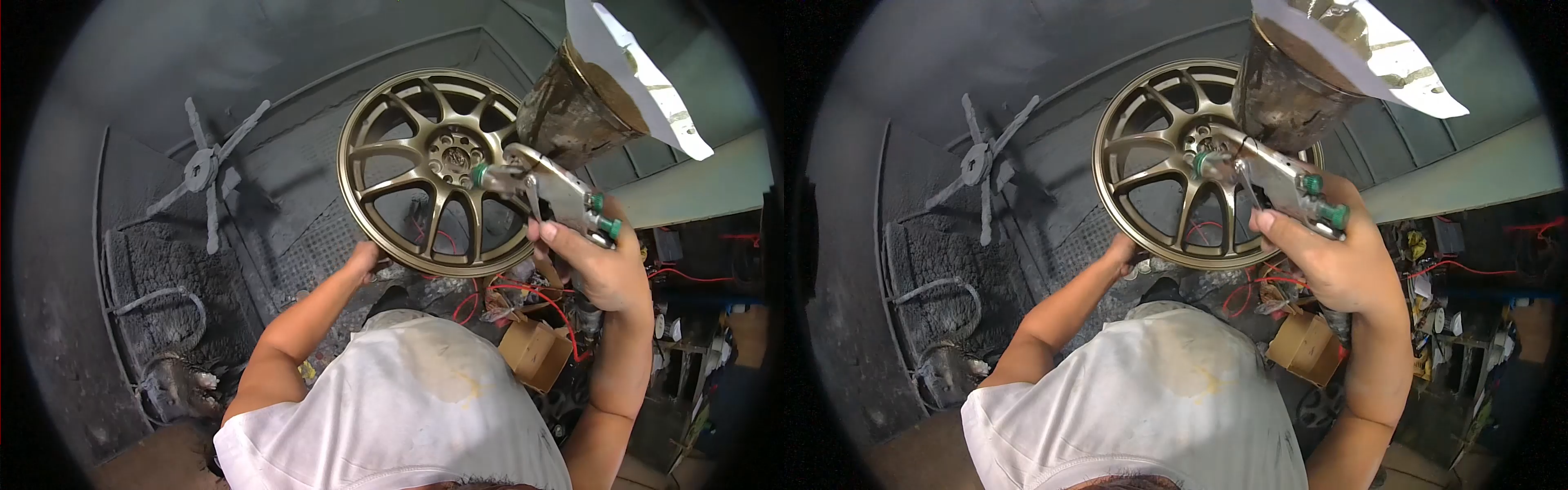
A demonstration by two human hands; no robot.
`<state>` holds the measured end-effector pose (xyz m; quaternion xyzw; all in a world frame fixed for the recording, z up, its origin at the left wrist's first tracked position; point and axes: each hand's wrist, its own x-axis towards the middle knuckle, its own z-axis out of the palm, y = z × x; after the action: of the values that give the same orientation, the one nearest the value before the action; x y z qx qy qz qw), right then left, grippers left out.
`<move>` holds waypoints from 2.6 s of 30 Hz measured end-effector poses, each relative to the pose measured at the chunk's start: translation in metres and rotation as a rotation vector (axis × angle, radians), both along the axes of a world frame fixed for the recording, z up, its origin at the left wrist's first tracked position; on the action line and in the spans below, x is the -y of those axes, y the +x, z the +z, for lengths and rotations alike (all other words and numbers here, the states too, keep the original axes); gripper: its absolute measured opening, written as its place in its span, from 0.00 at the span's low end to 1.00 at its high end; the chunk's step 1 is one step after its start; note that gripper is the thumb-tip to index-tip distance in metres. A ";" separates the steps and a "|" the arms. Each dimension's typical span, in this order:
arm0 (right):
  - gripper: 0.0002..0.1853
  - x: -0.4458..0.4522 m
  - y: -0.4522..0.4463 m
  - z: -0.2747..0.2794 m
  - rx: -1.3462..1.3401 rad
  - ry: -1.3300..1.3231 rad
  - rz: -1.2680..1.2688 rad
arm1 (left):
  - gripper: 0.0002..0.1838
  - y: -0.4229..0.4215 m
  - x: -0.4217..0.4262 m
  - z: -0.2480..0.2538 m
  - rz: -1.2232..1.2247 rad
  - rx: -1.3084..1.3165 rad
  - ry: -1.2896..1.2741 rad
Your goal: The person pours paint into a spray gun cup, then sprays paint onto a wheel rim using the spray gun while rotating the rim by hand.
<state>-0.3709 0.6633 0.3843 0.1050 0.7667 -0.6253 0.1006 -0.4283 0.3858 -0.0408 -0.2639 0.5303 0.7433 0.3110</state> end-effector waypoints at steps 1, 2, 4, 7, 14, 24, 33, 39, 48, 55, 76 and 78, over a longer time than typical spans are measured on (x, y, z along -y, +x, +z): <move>0.30 0.003 -0.001 0.000 -0.033 0.105 -0.047 | 0.12 0.008 -0.009 0.015 -0.008 -0.001 -0.003; 0.34 0.004 -0.003 0.000 -0.066 0.209 -0.094 | 0.12 0.016 -0.014 0.031 -0.015 -0.002 -0.006; 0.39 -0.010 -0.010 -0.007 -0.102 0.351 -0.124 | 0.13 0.027 -0.016 0.000 -0.117 -0.023 -0.022; 0.39 -0.019 -0.016 -0.008 -0.139 0.412 -0.251 | 0.16 0.048 -0.019 -0.032 -0.289 -0.108 -0.058; 0.31 -0.026 -0.021 -0.002 -0.088 0.414 -0.231 | 0.11 0.020 0.021 -0.031 -0.291 0.047 -0.084; 0.29 -0.006 -0.011 -0.009 -0.088 0.106 -0.030 | 0.13 -0.080 0.059 -0.010 -0.030 -0.074 0.014; 0.34 -0.080 0.013 -0.001 -0.228 0.538 -0.373 | 0.22 -0.001 -0.009 0.003 -0.072 0.043 0.260; 0.26 -0.140 0.073 0.002 -0.050 0.572 -0.383 | 0.27 0.068 -0.091 0.008 -0.274 0.175 0.219; 0.27 -0.139 0.153 0.007 0.139 0.347 -0.372 | 0.24 0.089 -0.161 -0.014 -1.133 -0.425 0.108; 0.28 -0.111 0.179 0.005 0.200 0.288 -0.234 | 0.21 0.107 -0.125 0.029 -1.128 -0.382 -0.277; 0.18 -0.002 0.035 -0.007 -0.157 0.124 -0.086 | 0.23 0.090 -0.067 -0.002 0.313 -0.144 0.252; 0.19 -0.009 0.033 -0.015 -0.266 0.182 -0.217 | 0.21 0.089 -0.062 -0.016 0.325 -0.150 0.301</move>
<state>-0.3378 0.6723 0.3688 0.1123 0.8106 -0.5691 -0.0795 -0.3392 0.4481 -0.0565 -0.2406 0.3857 0.8717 0.1829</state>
